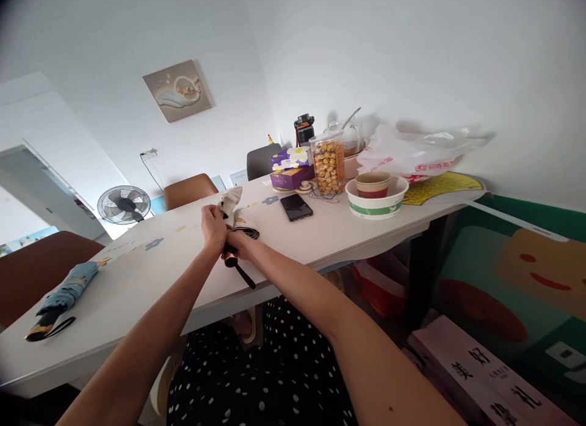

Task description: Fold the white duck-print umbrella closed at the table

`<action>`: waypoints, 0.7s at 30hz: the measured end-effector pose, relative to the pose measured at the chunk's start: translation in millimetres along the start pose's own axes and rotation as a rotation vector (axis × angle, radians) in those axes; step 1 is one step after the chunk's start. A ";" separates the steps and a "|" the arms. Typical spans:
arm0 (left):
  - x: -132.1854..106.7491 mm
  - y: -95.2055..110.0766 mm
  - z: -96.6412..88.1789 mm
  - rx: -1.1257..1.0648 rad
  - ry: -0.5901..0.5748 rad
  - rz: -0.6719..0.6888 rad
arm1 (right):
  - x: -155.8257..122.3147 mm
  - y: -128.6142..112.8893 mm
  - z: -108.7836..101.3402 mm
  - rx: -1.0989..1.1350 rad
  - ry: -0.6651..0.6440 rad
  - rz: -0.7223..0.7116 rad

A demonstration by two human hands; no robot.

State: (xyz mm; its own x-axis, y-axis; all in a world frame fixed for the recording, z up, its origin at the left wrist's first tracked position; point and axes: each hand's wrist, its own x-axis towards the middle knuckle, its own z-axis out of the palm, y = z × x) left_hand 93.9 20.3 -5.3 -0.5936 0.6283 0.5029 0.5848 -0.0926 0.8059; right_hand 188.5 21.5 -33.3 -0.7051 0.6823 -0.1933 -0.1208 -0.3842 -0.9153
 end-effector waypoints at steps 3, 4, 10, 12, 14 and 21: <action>4.7 -16.1 -13.0 -0.157 0.072 -0.089 | 4.5 -3.0 7.3 -0.017 0.008 0.002; 5.3 -22.6 -17.4 -0.218 0.094 -0.131 | 6.1 -4.1 10.2 -0.023 0.007 0.005; -3.8 -54.5 -36.5 -0.348 0.052 -0.340 | 9.6 -7.8 20.7 -0.051 0.017 0.056; -6.6 -58.0 -38.3 -0.385 0.013 -0.356 | 7.7 -8.6 20.8 -0.058 0.029 0.069; -7.0 -58.3 -38.5 -0.455 0.000 -0.330 | 4.8 -9.8 20.6 -0.066 0.018 0.076; -0.7 -54.6 -40.8 -0.568 -0.018 -0.336 | 6.3 -7.1 18.7 -0.034 -0.008 0.041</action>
State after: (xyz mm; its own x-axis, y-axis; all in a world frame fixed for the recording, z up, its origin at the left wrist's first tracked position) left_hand 39.9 -6.6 -36.9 -0.6806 0.7064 0.1944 -0.0162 -0.2798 0.9599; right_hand 171.8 16.9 -21.4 -0.7147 0.6612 -0.2281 -0.0682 -0.3904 -0.9181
